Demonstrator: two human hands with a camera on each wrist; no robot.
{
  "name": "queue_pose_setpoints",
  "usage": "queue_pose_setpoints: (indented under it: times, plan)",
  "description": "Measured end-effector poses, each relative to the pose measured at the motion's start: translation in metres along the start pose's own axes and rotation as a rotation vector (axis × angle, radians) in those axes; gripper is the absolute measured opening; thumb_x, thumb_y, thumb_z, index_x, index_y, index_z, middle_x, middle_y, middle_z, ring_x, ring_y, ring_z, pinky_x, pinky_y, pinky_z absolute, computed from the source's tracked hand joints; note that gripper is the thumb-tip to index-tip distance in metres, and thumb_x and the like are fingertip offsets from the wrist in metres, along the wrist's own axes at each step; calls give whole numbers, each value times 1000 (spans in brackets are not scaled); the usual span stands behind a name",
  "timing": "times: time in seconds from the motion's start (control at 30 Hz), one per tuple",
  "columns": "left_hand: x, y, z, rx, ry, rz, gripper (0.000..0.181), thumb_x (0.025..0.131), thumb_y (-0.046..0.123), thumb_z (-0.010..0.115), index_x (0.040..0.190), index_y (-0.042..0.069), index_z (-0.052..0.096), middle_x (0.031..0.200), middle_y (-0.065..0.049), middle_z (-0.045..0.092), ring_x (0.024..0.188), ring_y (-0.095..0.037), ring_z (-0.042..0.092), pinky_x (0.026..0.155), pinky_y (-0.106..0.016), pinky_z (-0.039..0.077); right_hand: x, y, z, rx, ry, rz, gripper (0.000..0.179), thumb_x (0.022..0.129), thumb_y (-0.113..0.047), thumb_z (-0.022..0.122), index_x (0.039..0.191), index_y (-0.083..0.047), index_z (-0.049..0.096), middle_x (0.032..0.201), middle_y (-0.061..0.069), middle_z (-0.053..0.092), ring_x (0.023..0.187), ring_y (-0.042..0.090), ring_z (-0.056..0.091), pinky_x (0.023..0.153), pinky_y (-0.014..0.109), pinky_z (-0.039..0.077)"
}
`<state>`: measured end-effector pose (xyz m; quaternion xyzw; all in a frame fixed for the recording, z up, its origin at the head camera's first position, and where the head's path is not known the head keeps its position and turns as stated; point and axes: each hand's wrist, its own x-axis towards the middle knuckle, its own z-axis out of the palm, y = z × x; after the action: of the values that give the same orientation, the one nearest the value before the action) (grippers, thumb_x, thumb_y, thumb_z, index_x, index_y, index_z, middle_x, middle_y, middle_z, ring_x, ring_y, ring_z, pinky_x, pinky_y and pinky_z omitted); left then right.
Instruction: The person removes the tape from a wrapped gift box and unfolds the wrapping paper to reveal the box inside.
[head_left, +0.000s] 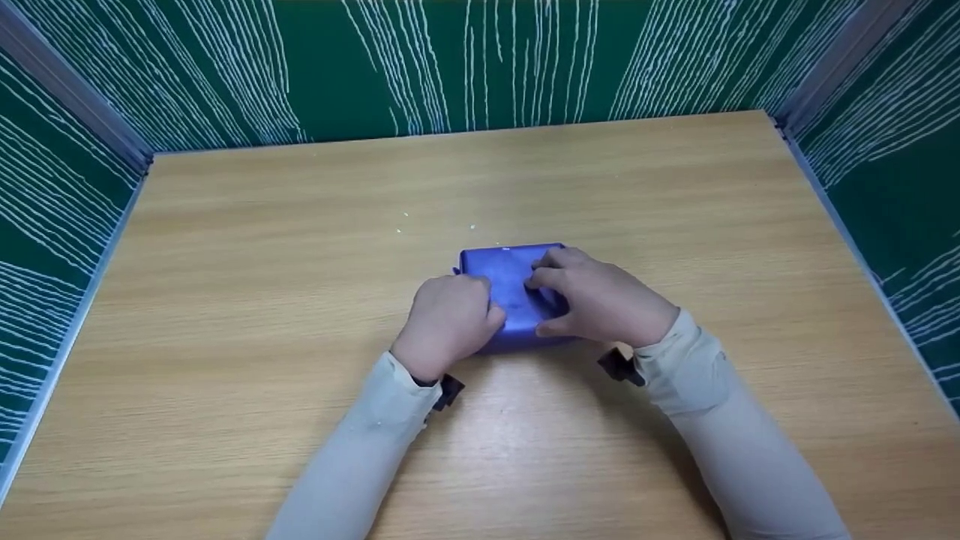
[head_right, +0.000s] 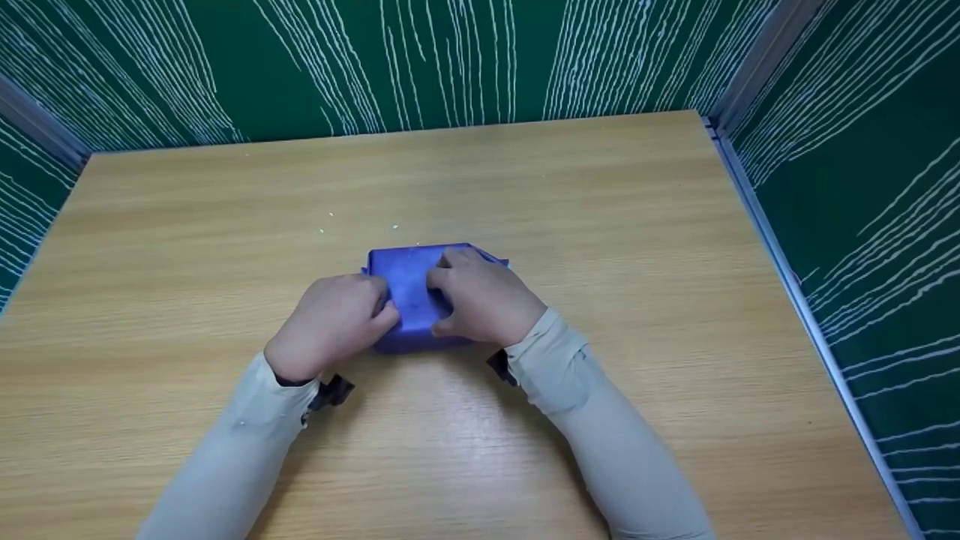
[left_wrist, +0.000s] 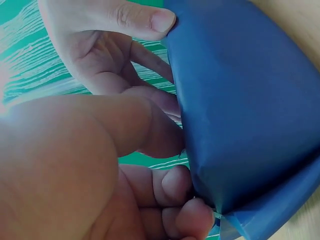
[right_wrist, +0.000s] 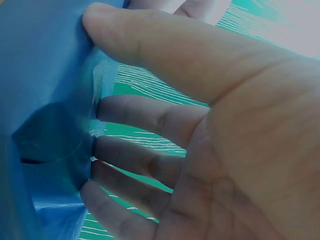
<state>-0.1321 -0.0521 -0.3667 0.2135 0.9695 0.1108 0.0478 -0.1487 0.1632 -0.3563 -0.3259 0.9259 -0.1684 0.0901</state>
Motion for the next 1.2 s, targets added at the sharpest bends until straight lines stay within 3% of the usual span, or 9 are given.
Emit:
queue_pose_setpoints:
  times: [0.2, 0.47, 0.73, 0.87, 1.1, 1.2]
  plan:
    - [-2, -3, 1, -31, 28, 15, 33, 92, 20, 59, 63, 15, 47, 65, 1, 47, 60, -20, 50, 59, -44, 51, -2, 1, 1, -6, 13, -19, 55, 79, -26, 92, 125, -3, 70, 123, 15, 59, 109, 29, 58, 95, 46, 53]
    - [-1, -7, -5, -60, -19, 16, 36, 95, 18, 59, 62, 16, 44, 60, 5, 38, 56, -16, 44, 53, -34, 38, -2, 0, 0, -9, -4, 0, 57, 80, -29, 91, 127, -4, 69, 127, 15, 59, 113, 30, 59, 97, 47, 53]
    - [-2, -15, -12, -119, -43, -7, 33, 96, 21, 57, 66, 16, 44, 60, 7, 32, 54, -13, 39, 53, -30, 31, 0, -2, -1, -29, -14, 6, 60, 81, -33, 90, 129, -5, 69, 128, 15, 59, 112, 30, 60, 96, 47, 53]
    - [-3, -20, -16, -146, -37, -36, 32, 95, 22, 56, 66, 16, 43, 60, 7, 32, 54, -12, 39, 54, -30, 32, 0, -2, -1, -36, -19, 4, 60, 81, -33, 90, 130, -5, 69, 129, 15, 59, 111, 29, 60, 96, 47, 54]
    - [-3, -24, -18, -101, 0, -22, 28, 100, 17, 44, 73, 14, 51, 66, 1, 47, 64, -21, 55, 58, -38, 43, 0, -1, -2, -40, -26, 0, 59, 82, -32, 90, 130, -5, 69, 130, 15, 59, 115, 30, 59, 96, 47, 53]
    - [-1, -20, -14, -117, -11, -22, 31, 100, 26, 46, 72, 15, 49, 65, 3, 44, 62, -19, 52, 57, -36, 41, -1, -1, -1, -42, -25, 2, 59, 82, -32, 89, 130, -5, 68, 131, 15, 59, 116, 30, 60, 97, 48, 53]
